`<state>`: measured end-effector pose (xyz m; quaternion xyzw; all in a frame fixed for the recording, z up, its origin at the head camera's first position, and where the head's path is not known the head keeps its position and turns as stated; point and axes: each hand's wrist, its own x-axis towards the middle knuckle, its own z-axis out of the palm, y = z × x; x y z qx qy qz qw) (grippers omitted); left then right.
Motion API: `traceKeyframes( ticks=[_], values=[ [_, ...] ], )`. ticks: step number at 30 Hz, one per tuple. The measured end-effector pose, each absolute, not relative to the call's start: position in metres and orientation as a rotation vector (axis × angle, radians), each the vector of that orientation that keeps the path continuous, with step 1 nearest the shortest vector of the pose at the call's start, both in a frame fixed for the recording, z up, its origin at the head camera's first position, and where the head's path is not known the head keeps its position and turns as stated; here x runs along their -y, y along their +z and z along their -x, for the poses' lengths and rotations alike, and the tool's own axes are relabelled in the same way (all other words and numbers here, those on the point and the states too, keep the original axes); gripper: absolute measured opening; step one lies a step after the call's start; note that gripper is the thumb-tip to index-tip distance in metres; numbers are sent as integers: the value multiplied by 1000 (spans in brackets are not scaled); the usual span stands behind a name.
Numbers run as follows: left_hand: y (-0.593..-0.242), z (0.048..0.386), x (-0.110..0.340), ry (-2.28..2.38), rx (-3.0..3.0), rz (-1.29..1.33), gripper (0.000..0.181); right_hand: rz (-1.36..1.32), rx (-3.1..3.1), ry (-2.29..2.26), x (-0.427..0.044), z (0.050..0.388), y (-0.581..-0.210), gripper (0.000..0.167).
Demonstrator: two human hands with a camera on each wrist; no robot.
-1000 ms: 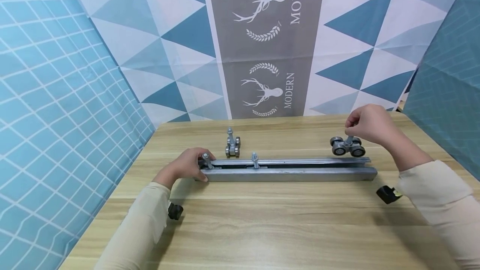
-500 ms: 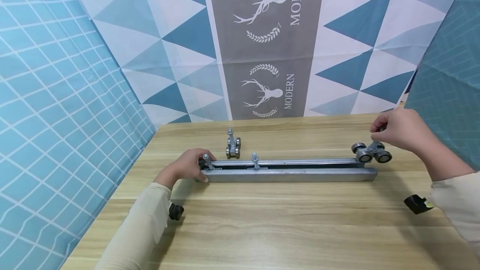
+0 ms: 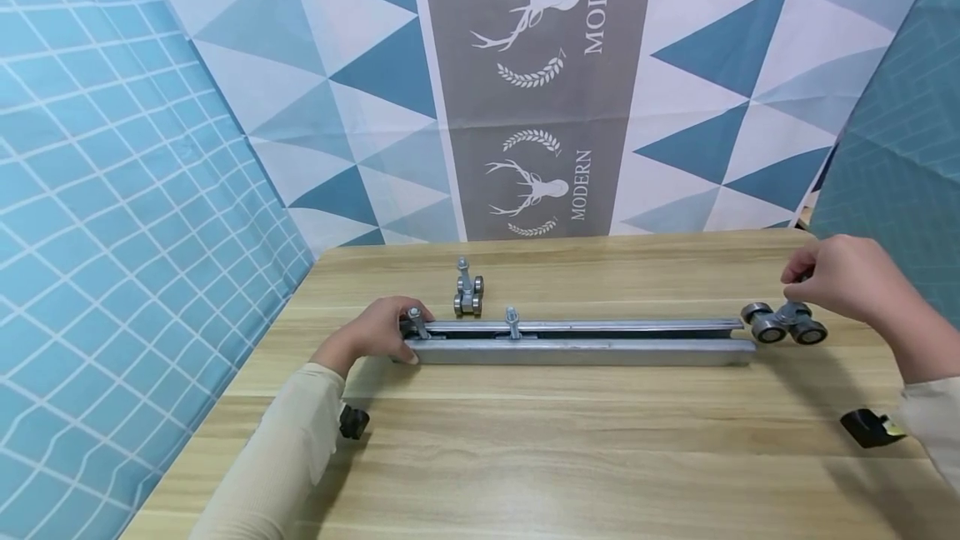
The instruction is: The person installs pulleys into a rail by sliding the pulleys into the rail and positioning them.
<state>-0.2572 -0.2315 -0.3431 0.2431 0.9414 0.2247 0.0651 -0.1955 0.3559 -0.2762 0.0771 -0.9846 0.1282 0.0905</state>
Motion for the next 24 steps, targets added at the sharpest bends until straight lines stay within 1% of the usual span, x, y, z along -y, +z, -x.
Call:
traceKeyframes(
  ticks=[10,24],
  values=[
    [-341,256,230,677,-2840,-728,59,-190,2964,458,-366,193,-293,8],
    [-342,256,231,694,-2838,-728,59,-264,2963,562,-356,196,-307,7]
  ],
)
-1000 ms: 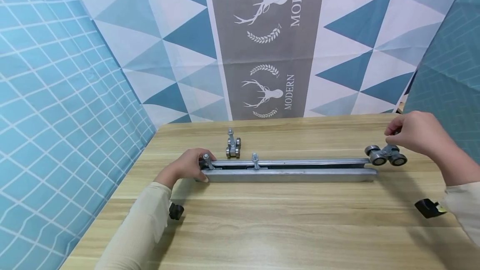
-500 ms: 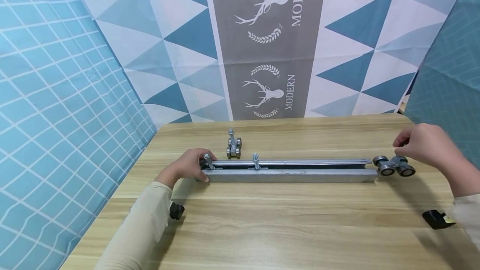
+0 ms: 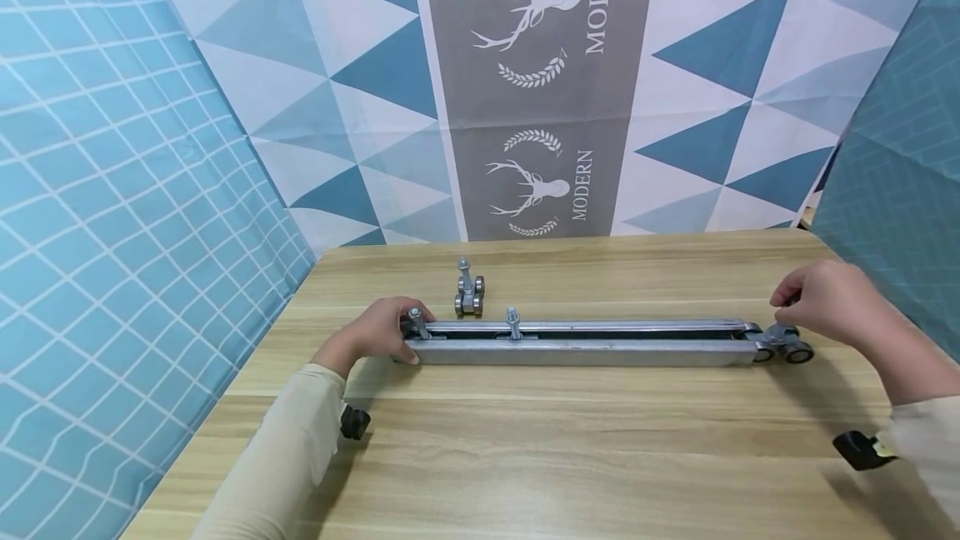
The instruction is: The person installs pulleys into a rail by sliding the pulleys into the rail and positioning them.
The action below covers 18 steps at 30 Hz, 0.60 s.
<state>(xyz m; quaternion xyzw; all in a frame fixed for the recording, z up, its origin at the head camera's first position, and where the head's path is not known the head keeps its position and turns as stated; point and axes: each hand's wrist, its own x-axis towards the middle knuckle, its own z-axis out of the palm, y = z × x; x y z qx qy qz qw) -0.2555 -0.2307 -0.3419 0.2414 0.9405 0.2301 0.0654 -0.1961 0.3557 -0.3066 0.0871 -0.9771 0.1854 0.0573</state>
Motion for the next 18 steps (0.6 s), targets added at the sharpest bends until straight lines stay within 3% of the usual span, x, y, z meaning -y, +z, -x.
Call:
traceKeyframes(
  ticks=[18],
  values=[
    [-343,257,231,682,-2846,-733,60,-313,2940,569,-339,198,-311,5]
  ],
)
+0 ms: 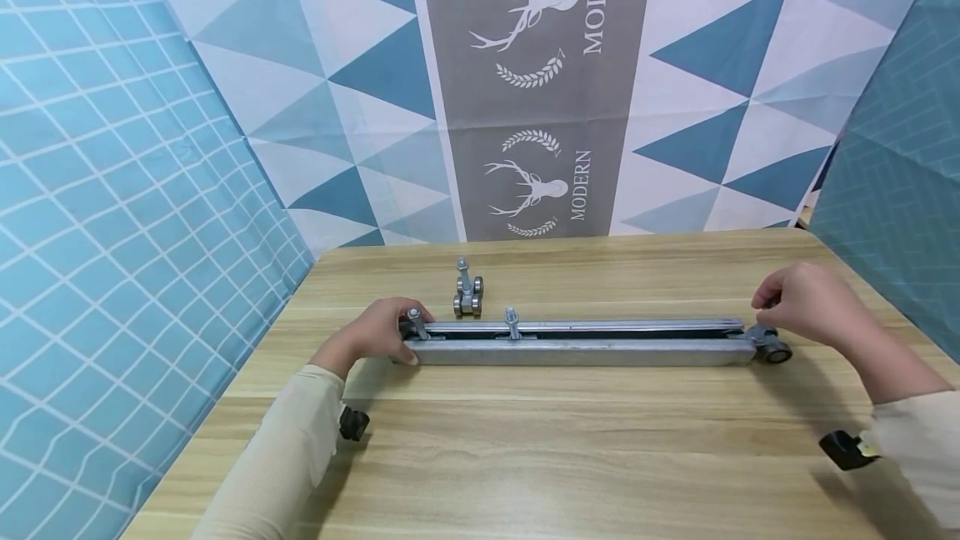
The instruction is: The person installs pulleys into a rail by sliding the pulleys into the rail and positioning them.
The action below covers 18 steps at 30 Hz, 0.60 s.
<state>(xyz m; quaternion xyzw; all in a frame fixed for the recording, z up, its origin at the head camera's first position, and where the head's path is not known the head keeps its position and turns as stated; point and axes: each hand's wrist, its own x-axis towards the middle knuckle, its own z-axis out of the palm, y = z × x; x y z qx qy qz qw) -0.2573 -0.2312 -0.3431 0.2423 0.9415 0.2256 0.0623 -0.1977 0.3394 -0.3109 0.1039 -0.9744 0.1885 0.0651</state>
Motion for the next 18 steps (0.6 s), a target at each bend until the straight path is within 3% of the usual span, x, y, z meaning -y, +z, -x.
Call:
traceKeyframes(
  ticks=[18],
  values=[
    [-345,258,232,692,-2844,-727,60,-369,2945,570,-322,200,-311,5]
  ],
)
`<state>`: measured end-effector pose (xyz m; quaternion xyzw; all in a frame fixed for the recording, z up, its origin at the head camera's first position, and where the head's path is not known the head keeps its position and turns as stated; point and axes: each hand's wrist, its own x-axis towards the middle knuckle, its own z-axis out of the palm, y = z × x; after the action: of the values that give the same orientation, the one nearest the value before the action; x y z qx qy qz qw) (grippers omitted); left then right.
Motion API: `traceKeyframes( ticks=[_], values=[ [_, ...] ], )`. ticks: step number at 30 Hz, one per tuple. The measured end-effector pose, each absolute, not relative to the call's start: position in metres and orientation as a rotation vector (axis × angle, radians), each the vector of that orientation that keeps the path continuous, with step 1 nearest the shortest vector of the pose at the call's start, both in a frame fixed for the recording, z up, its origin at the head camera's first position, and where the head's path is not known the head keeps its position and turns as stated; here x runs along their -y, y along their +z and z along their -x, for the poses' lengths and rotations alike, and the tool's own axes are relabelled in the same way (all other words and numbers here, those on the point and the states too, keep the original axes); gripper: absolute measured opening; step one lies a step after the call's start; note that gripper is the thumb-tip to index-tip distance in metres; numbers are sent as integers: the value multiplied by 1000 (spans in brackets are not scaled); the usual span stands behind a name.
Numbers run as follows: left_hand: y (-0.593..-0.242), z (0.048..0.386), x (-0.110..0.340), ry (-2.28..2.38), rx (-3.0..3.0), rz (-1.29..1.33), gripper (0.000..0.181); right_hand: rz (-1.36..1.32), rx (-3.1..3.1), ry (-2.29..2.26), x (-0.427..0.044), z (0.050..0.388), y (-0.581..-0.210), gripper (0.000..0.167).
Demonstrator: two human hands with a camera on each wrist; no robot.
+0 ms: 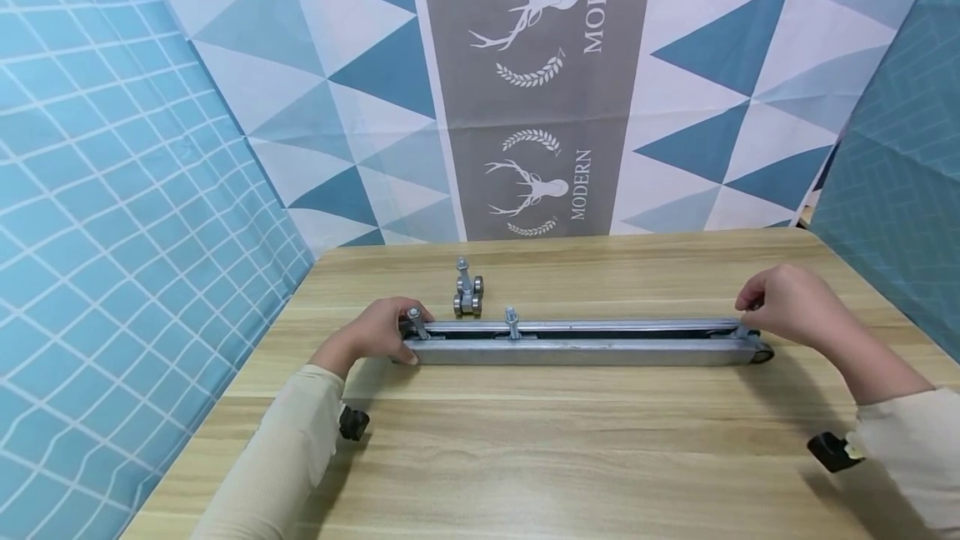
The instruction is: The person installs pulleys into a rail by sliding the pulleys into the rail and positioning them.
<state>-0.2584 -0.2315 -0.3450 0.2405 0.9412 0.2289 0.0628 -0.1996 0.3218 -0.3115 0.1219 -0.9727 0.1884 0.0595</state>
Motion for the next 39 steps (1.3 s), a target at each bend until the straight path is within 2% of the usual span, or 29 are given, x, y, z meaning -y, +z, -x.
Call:
traceKeyframes(
  ticks=[39],
  values=[
    [-345,257,231,681,-2855,-728,59,-564,2886,450,-278,196,-308,9]
  ],
)
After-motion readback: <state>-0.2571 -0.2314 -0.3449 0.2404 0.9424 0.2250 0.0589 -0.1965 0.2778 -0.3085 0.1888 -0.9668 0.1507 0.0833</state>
